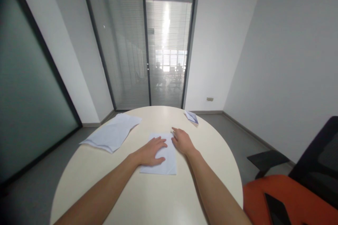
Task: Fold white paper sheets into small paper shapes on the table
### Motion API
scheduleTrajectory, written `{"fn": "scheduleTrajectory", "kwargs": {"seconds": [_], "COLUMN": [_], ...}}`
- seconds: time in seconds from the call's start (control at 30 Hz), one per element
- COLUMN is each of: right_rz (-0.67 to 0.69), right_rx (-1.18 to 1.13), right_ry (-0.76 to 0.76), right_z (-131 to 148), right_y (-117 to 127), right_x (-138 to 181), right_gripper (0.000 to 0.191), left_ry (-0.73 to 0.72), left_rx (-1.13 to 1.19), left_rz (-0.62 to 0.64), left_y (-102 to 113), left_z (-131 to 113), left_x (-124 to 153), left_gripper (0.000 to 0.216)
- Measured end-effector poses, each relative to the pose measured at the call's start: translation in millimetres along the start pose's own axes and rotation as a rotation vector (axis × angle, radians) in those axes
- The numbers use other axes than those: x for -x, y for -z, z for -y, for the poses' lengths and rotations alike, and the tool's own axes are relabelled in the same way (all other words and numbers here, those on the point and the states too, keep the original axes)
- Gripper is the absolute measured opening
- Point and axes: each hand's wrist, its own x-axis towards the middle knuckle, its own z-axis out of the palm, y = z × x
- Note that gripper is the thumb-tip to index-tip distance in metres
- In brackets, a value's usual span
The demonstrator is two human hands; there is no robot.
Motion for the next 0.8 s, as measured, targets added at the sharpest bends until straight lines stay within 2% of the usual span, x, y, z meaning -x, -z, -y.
{"fn": "scheduleTrajectory", "kwargs": {"seconds": [0.13, 0.23, 0.3, 0.4, 0.5, 0.6, 0.73, 0.8], "right_rz": [0.016, 0.194, 0.27, 0.328, 0.315, 0.255, 0.275, 0.326], "right_rx": [-0.067, -0.18, -0.168, -0.095, 0.024, 0.119, 0.03, -0.01], "right_ry": [0.112, 0.191, 0.158, 0.051, -0.023, -0.016, 0.096, 0.087], "right_z": [16.0, 28.7, 30.5, 24.6, 20.0, 23.8, 31.6, 31.2], "right_y": [-3.6, -10.0, -13.7, -14.4, -9.9, -6.3, -9.5, -12.5], "right_x": [-3.2, -1.8, 0.5, 3.4, 4.4, 3.8, 3.0, 3.3], "right_gripper": [0.044, 0.048, 0.052, 0.057, 0.057, 0.051, 0.05, 0.056], "left_ry": [-0.016, -0.046, -0.002, 0.168, 0.298, 0.334, 0.337, 0.338], "left_rx": [-0.028, -0.052, -0.063, -0.08, -0.102, -0.115, -0.122, -0.125], "left_rz": [0.012, 0.005, -0.001, -0.004, 0.003, 0.002, -0.018, -0.027], "left_y": [0.9, -0.6, -3.7, -9.1, -11.9, -12.0, -12.2, -12.2], "left_z": [-0.6, 0.6, 2.9, 7.3, 9.9, 10.2, 10.9, 11.7], "left_x": [-0.7, -1.7, -2.3, -3.4, -4.6, -5.2, -5.1, -4.9], "left_gripper": [0.059, 0.058, 0.061, 0.067, 0.069, 0.065, 0.059, 0.058]}}
